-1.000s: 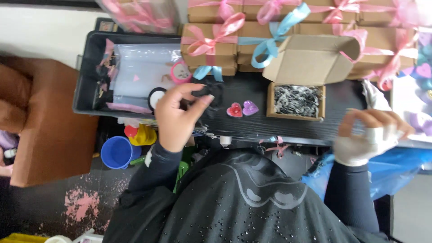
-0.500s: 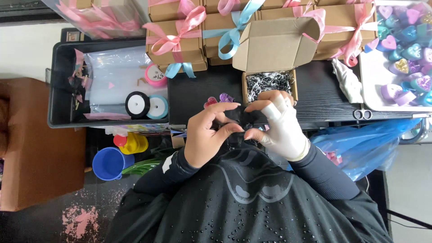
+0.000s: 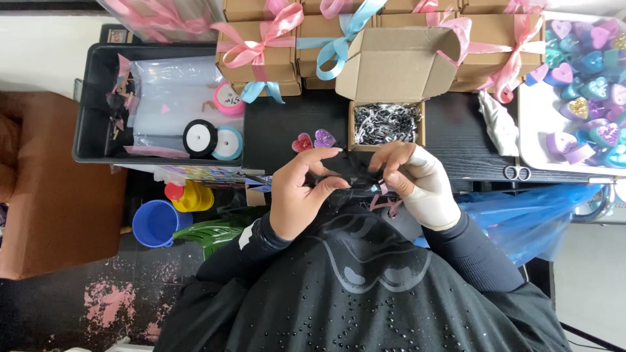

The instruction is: Packaging and decorating small boxes with ribbons and decorative fillers.

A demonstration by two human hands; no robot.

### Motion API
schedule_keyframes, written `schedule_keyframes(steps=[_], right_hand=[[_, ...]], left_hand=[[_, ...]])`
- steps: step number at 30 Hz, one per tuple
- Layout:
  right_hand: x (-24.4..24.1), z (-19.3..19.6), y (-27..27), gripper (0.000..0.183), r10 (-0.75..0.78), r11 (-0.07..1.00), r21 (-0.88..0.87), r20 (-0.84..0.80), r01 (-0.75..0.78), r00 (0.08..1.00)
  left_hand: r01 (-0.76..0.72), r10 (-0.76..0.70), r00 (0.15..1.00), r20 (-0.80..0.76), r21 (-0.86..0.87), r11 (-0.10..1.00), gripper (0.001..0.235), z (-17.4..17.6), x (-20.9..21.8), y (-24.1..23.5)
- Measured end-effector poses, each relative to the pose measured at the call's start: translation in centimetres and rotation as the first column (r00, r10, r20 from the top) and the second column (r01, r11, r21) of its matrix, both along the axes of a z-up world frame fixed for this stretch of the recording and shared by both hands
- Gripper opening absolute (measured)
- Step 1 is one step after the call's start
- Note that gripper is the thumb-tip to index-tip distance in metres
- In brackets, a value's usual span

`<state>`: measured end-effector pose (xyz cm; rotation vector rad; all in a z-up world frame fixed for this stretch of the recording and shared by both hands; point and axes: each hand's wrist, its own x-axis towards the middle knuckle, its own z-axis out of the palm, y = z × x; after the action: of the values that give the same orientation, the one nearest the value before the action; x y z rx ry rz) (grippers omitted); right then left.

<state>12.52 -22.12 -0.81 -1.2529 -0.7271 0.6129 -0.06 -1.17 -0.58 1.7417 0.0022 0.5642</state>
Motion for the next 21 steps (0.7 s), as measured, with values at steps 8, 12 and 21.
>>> schedule_keyframes(steps=[8, 12, 21], right_hand=[[1.0, 2.6, 0.4, 0.047, 0.143, 0.953, -0.229, -0.232, -0.196, 0.962], [1.7, 1.3, -1.3, 0.035, 0.045, 0.959, -0.274, -0.097, -0.071, 0.994], [3.4, 4.5, -3.3, 0.028, -0.108, 0.993, 0.027, 0.625, 0.116, 0.773]], left_hand=[[-0.055, 0.034, 0.993, 0.116, 0.180, 0.982, 0.042, 1.1, 0.5, -1.5], [-0.088, 0.060, 0.992, 0.111, 0.267, 0.960, 0.045, 2.6, 1.0, -1.6], [-0.132, 0.154, 0.988, -0.031, 0.375, 0.918, 0.038, 3.9, 1.4, 0.2]])
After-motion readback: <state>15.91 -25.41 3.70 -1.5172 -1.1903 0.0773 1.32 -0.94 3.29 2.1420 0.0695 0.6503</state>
